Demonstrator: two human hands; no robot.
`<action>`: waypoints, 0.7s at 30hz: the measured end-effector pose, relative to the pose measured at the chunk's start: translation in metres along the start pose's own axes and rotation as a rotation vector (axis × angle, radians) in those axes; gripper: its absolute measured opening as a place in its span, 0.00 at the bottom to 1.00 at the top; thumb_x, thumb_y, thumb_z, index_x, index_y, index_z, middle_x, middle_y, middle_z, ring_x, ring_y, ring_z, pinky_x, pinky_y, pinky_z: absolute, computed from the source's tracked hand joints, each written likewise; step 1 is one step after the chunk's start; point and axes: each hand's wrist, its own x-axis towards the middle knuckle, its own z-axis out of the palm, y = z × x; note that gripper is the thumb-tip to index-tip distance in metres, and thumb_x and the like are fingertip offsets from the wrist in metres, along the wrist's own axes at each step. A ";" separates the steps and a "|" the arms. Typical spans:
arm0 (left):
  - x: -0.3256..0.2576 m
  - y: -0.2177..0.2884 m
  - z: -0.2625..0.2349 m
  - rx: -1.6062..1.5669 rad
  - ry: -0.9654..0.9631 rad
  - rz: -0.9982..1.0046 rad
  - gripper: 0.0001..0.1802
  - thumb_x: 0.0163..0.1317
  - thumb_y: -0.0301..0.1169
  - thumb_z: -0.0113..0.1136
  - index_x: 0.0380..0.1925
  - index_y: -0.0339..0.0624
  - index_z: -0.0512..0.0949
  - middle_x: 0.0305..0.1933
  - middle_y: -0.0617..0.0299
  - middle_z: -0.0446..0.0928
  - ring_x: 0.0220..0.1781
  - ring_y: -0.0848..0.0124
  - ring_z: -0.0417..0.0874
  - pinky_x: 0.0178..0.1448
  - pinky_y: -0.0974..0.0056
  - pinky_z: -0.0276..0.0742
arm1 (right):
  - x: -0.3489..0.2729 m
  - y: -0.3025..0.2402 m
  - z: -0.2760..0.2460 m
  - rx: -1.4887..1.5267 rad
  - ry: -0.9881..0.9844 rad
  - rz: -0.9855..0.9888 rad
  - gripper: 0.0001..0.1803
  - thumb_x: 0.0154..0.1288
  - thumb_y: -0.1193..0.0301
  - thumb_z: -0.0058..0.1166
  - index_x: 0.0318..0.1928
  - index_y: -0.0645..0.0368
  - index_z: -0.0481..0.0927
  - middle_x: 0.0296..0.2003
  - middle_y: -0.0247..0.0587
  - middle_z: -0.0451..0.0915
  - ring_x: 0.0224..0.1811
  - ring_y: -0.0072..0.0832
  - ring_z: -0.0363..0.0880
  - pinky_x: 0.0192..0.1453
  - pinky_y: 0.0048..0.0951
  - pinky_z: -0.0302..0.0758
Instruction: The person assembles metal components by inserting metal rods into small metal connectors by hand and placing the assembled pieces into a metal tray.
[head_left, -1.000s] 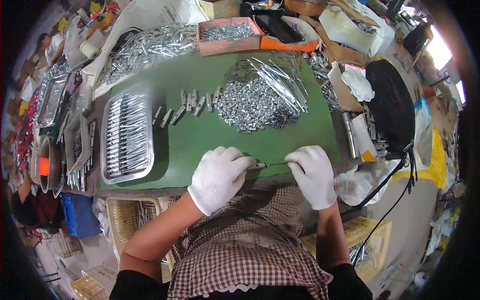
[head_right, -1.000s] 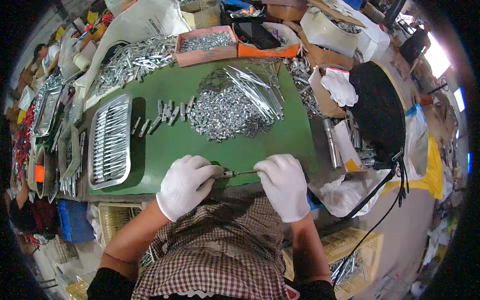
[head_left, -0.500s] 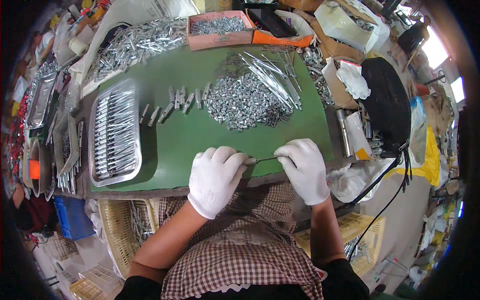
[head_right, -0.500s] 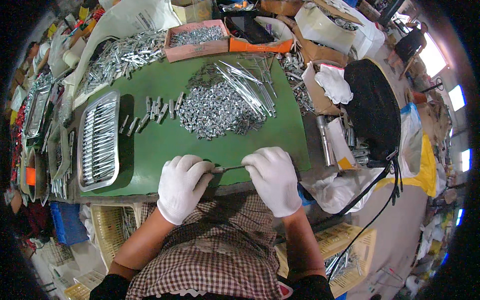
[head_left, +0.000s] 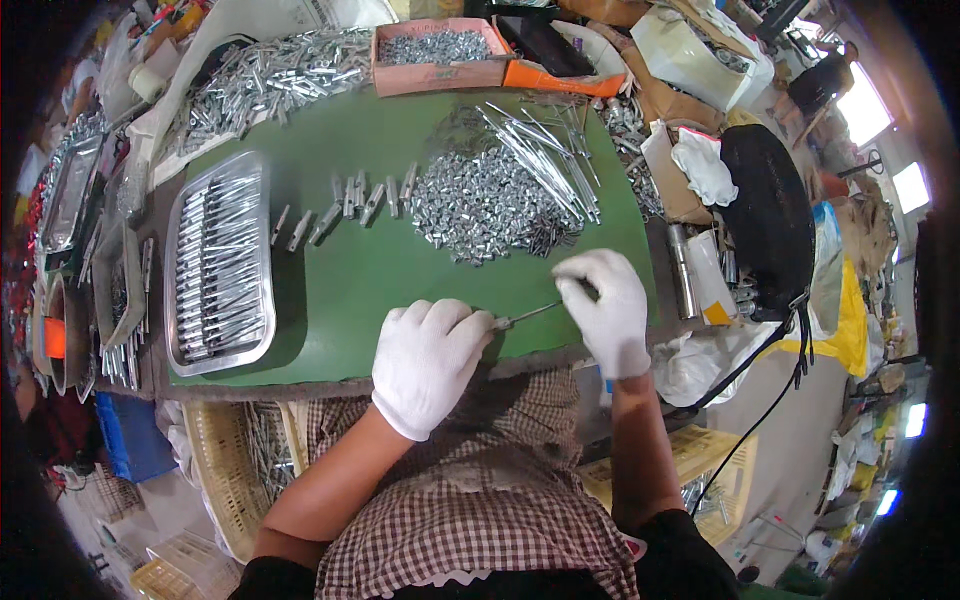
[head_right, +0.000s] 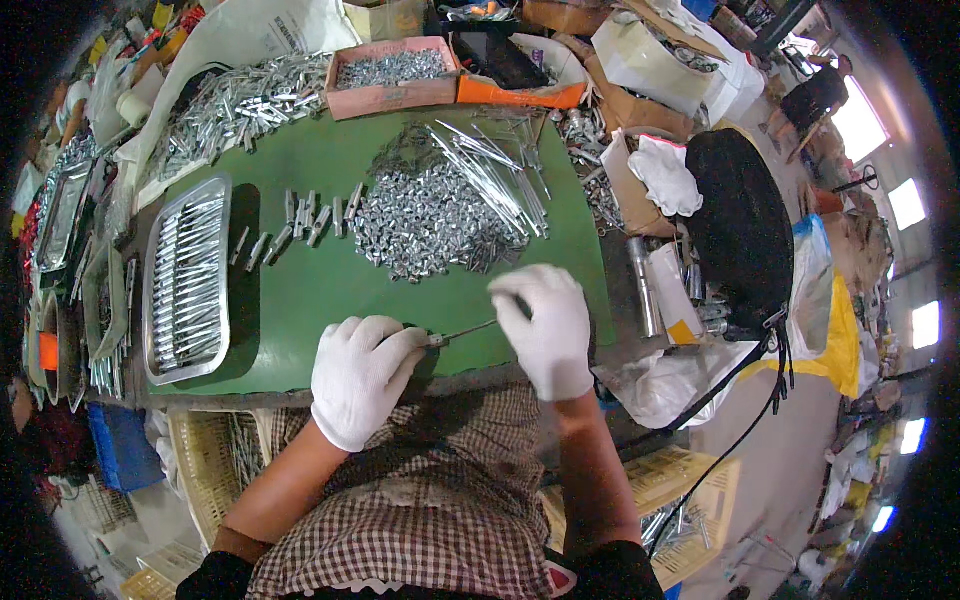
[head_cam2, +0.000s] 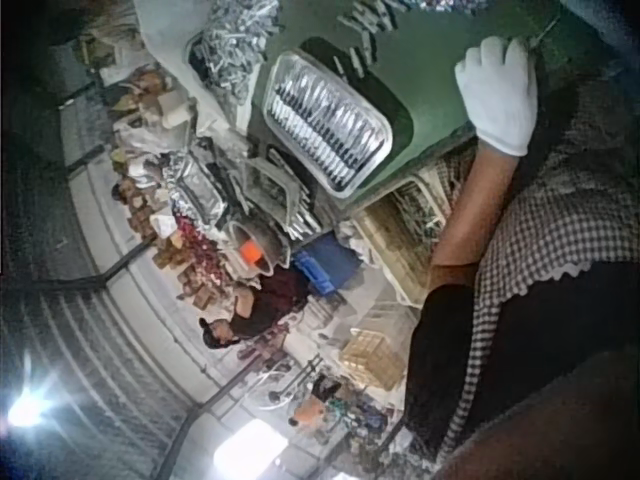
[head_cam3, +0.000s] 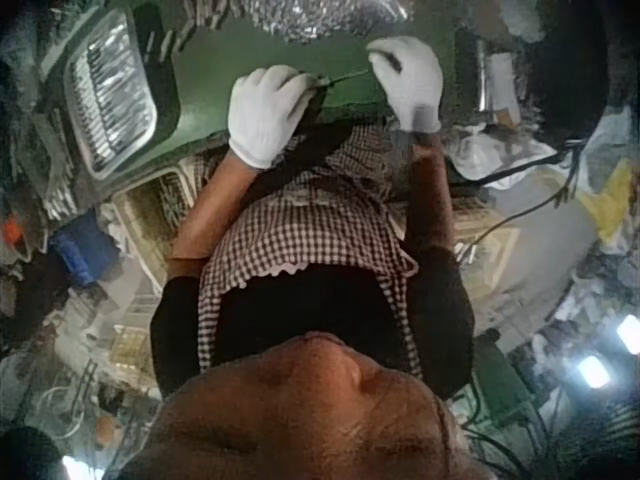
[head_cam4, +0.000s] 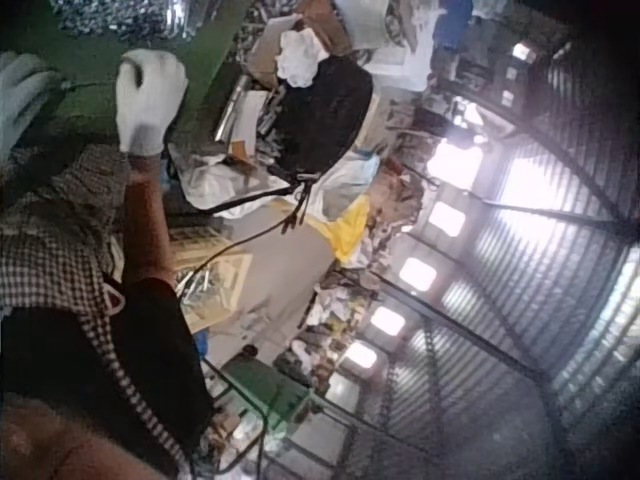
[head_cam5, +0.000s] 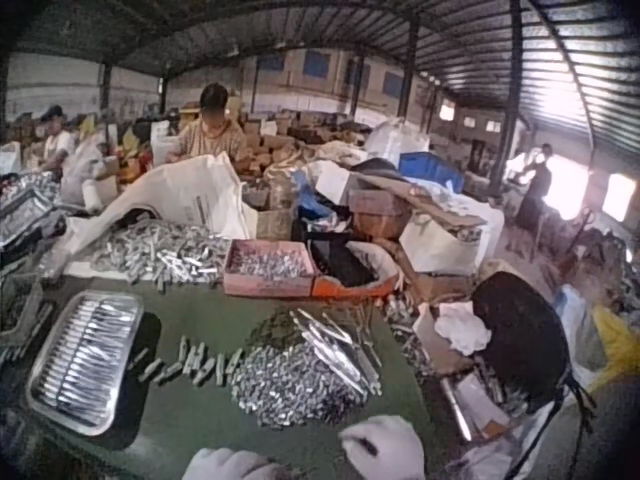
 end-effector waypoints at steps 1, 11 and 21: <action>0.000 0.000 0.000 -0.001 0.000 -0.001 0.11 0.55 0.30 0.70 0.40 0.53 0.84 0.37 0.67 0.80 0.38 0.61 0.81 0.42 0.55 0.71 | 0.006 0.004 0.004 0.013 0.012 0.049 0.06 0.62 0.70 0.64 0.39 0.54 0.88 0.40 0.42 0.85 0.47 0.45 0.82 0.56 0.44 0.75; -0.005 -0.003 0.005 -0.004 0.025 -0.003 0.11 0.55 0.30 0.71 0.40 0.52 0.84 0.37 0.67 0.79 0.38 0.62 0.81 0.43 0.56 0.73 | 0.018 -0.010 0.010 -0.271 0.016 -0.059 0.05 0.59 0.68 0.65 0.35 0.53 0.87 0.37 0.42 0.85 0.45 0.45 0.82 0.53 0.46 0.74; -0.005 -0.003 0.004 0.006 0.036 -0.001 0.11 0.55 0.32 0.72 0.39 0.51 0.85 0.37 0.67 0.79 0.39 0.63 0.81 0.44 0.56 0.73 | -0.011 -0.038 0.010 0.000 -0.110 -0.251 0.04 0.57 0.70 0.68 0.33 0.53 0.86 0.38 0.35 0.84 0.45 0.39 0.82 0.55 0.41 0.72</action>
